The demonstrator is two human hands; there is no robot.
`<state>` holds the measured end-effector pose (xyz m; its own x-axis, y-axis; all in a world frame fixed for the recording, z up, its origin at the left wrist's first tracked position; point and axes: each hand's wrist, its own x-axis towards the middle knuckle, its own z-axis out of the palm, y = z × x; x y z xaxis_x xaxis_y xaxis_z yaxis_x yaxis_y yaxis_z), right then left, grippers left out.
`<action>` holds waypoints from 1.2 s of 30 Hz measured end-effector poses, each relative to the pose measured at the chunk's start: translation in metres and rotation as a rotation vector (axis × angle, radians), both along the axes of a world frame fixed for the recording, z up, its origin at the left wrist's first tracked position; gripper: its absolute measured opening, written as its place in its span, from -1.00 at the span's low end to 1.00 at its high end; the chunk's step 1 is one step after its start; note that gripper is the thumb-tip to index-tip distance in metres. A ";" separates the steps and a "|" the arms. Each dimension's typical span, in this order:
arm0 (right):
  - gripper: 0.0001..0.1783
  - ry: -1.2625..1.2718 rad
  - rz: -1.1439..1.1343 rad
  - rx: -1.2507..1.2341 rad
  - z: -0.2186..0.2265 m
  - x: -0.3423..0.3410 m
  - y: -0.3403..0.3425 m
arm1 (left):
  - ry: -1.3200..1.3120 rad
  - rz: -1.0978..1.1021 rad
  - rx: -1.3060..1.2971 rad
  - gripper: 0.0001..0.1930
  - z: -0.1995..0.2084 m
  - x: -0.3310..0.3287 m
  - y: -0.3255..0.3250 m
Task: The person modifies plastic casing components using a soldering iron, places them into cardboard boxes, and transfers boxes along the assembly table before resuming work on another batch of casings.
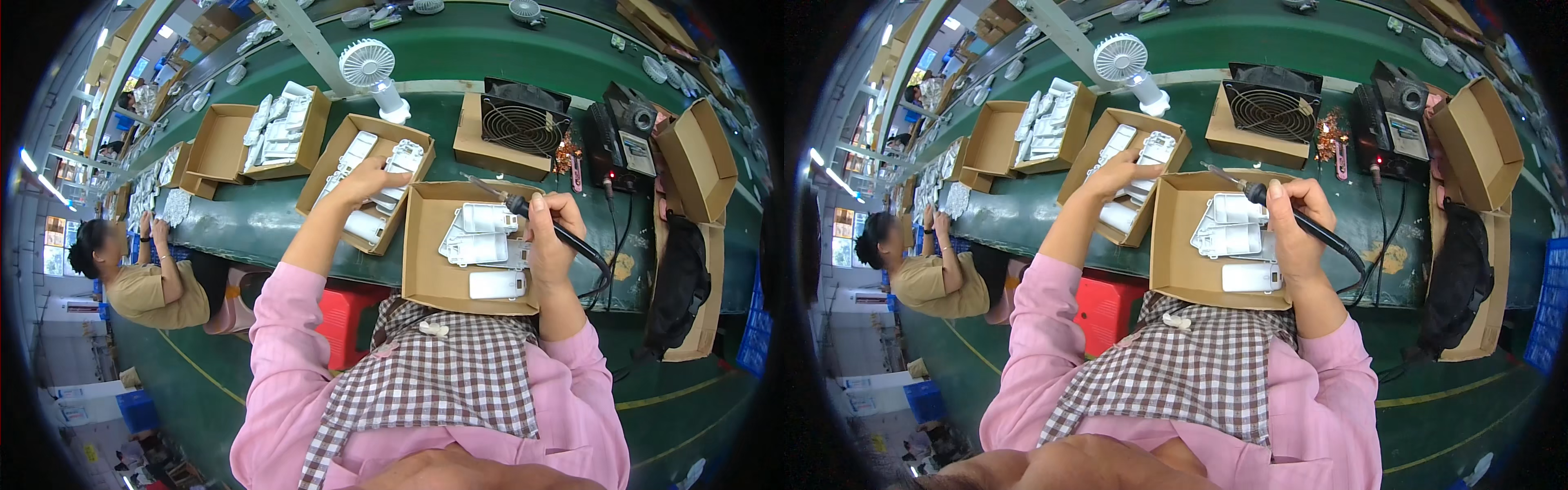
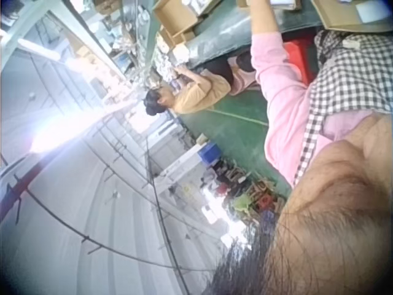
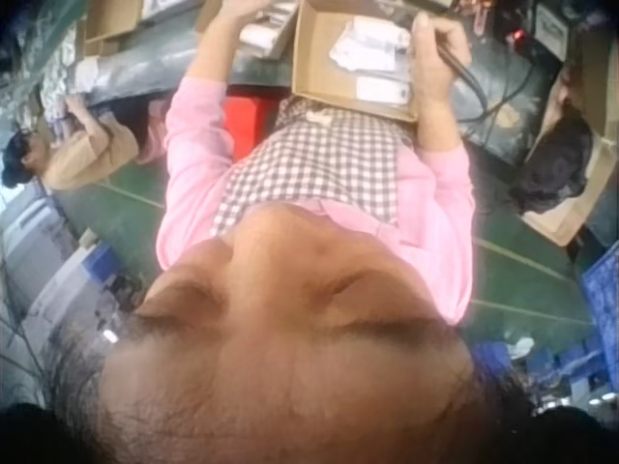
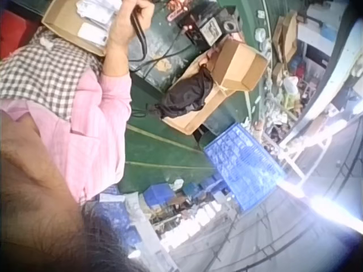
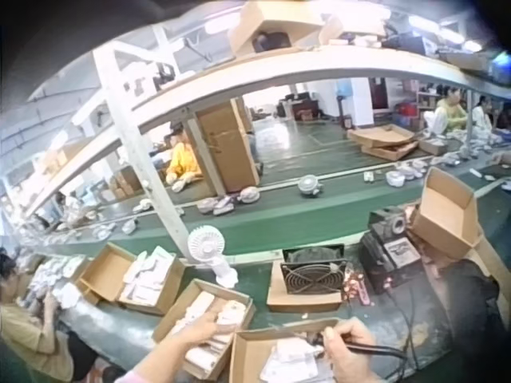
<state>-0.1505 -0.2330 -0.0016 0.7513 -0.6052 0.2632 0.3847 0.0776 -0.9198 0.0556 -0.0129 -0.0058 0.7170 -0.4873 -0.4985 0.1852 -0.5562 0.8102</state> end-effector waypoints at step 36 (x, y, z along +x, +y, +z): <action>-0.83 -0.038 -0.061 -0.183 -0.003 -0.005 0.008 | 0.044 0.228 -0.757 -0.59 -0.002 -0.105 -0.052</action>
